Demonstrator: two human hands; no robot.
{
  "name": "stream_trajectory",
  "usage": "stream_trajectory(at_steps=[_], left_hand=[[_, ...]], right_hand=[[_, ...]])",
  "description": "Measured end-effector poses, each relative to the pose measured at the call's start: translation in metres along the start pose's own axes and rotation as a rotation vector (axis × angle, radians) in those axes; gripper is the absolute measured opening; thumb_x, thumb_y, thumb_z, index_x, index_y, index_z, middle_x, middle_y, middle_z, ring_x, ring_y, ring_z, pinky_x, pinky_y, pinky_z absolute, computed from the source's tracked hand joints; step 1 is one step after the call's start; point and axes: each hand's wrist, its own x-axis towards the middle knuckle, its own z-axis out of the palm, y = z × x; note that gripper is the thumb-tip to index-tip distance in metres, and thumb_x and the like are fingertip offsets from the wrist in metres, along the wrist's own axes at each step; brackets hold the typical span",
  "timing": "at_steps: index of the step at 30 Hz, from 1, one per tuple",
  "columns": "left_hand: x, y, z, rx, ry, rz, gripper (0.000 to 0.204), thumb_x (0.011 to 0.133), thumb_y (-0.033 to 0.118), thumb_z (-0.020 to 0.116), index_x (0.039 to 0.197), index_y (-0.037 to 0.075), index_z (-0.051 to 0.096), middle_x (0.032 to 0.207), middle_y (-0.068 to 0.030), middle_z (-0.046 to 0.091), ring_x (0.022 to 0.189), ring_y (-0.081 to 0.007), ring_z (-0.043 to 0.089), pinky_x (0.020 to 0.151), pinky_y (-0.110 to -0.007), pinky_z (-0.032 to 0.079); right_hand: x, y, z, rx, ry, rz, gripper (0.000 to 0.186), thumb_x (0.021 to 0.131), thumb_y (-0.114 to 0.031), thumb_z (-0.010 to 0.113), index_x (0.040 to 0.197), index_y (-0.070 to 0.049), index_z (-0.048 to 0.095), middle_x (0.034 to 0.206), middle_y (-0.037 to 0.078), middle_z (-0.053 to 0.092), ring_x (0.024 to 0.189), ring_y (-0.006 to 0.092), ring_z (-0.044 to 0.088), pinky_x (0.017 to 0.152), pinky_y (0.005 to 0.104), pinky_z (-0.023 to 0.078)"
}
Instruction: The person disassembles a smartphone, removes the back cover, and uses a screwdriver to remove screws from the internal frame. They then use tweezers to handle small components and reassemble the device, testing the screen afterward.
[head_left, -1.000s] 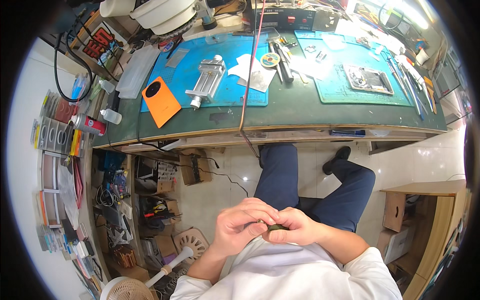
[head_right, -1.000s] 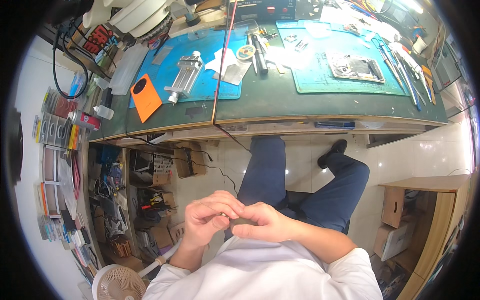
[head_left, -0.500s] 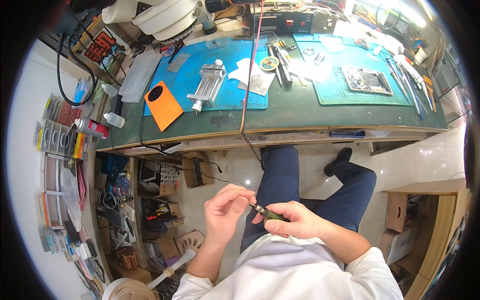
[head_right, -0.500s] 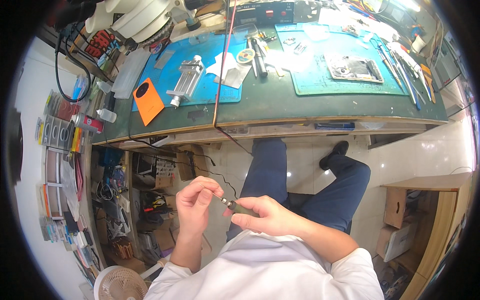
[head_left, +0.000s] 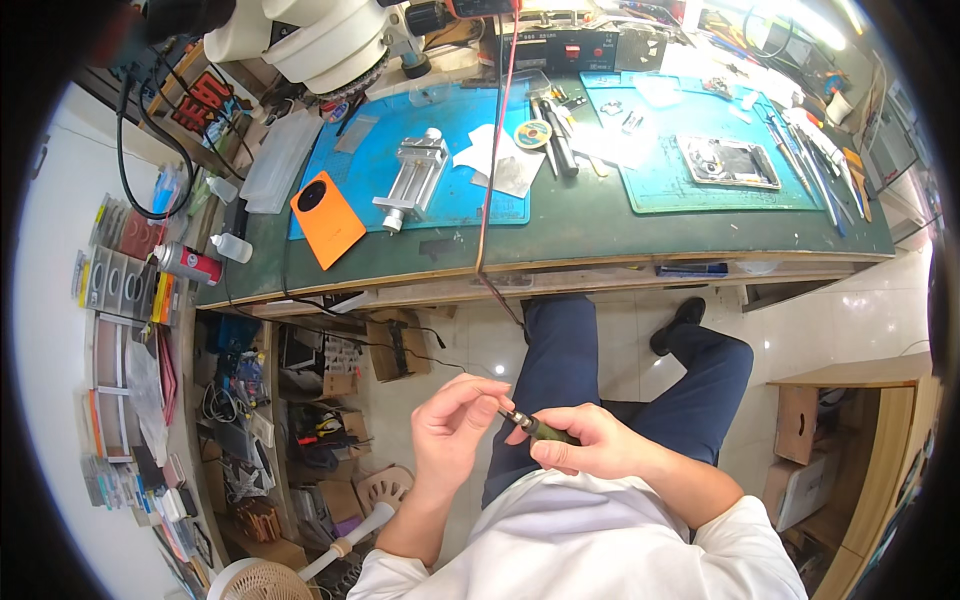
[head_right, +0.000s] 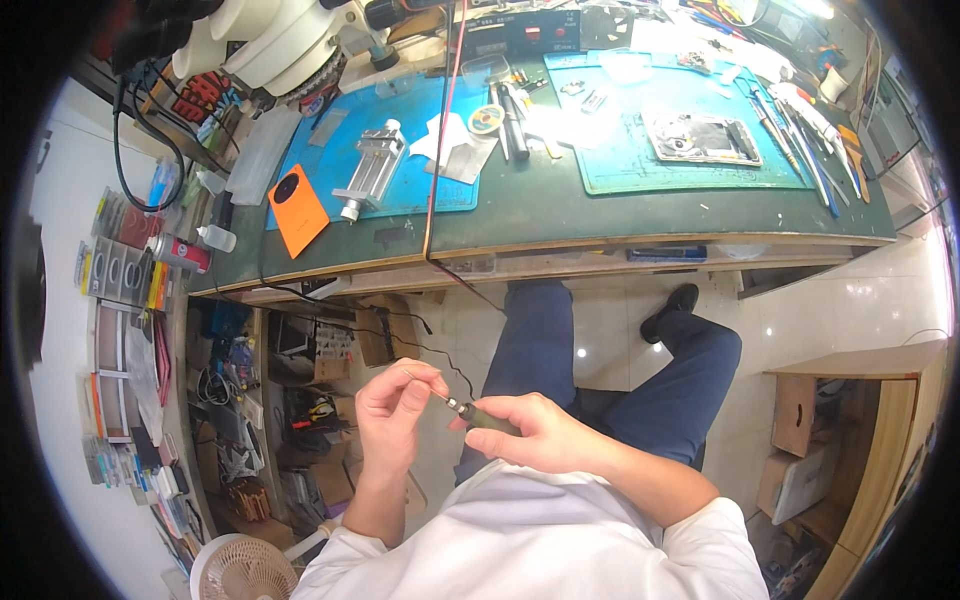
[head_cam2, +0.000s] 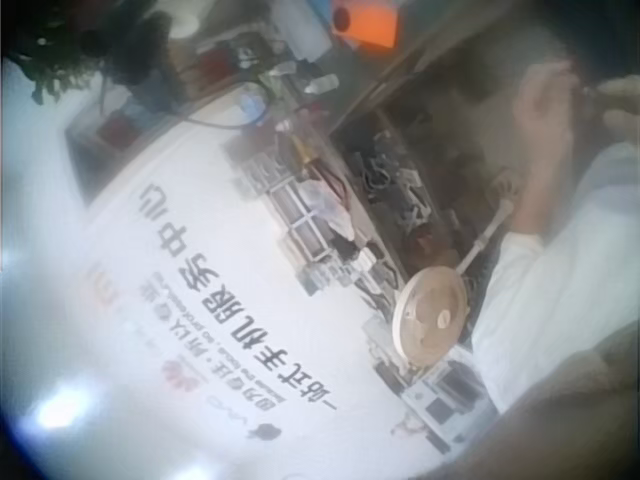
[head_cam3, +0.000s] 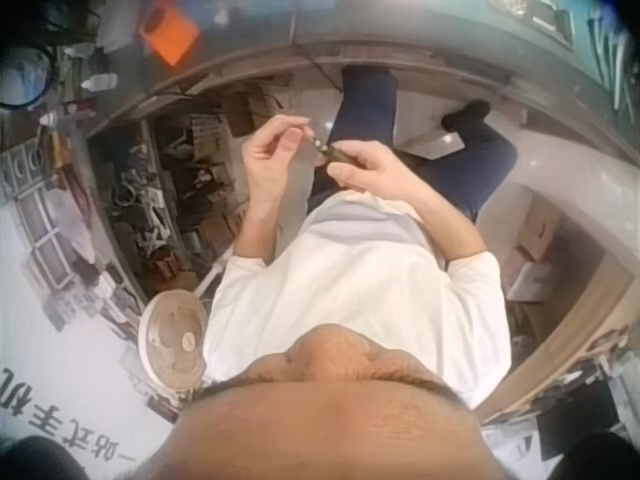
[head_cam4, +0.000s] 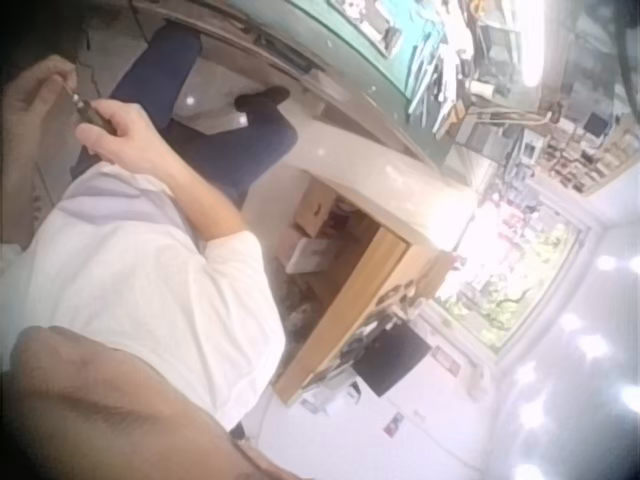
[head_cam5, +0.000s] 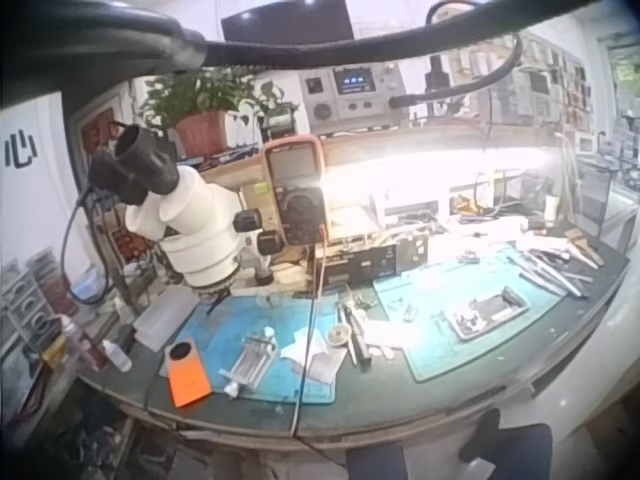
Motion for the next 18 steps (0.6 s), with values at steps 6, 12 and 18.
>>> stream_trajectory(at_steps=[6, 12, 18], left_hand=[[0.001, 0.007, 0.006, 0.056, 0.019, 0.013, 0.019, 0.103, 0.012, 0.073, 0.112, -0.004, 0.077, 0.103, -0.0118, 0.072, 0.093, -0.0191, 0.070, 0.084, -0.032, 0.056], [-0.001, 0.007, 0.007, 0.056, 0.041, -0.011, 0.022, 0.102, 0.016, 0.075, 0.110, -0.005, 0.076, 0.102, -0.0120, 0.071, 0.090, -0.0198, 0.070, 0.082, -0.034, 0.056], [-0.001, 0.009, 0.007, 0.095, 0.005, 0.058, 0.018, 0.104, 0.008, 0.072, 0.116, -0.005, 0.078, 0.104, -0.0125, 0.072, 0.094, -0.0185, 0.072, 0.083, -0.030, 0.058]], right_hand=[[-0.001, 0.000, -0.001, -0.026, 0.004, 0.005, 0.036, 0.108, -0.031, 0.068, 0.135, -0.006, 0.071, 0.084, -0.003, 0.064, 0.075, 0.0060, 0.051, 0.068, 0.0263, 0.045], [-0.002, 0.004, 0.000, -0.016, 0.015, -0.018, 0.036, 0.108, -0.031, 0.069, 0.133, -0.006, 0.072, 0.085, -0.003, 0.065, 0.076, 0.0064, 0.052, 0.069, 0.0267, 0.046], [-0.004, 0.002, 0.000, -0.030, 0.015, -0.030, 0.037, 0.108, -0.032, 0.069, 0.133, -0.006, 0.072, 0.085, -0.002, 0.065, 0.077, 0.0062, 0.053, 0.070, 0.0266, 0.047]])
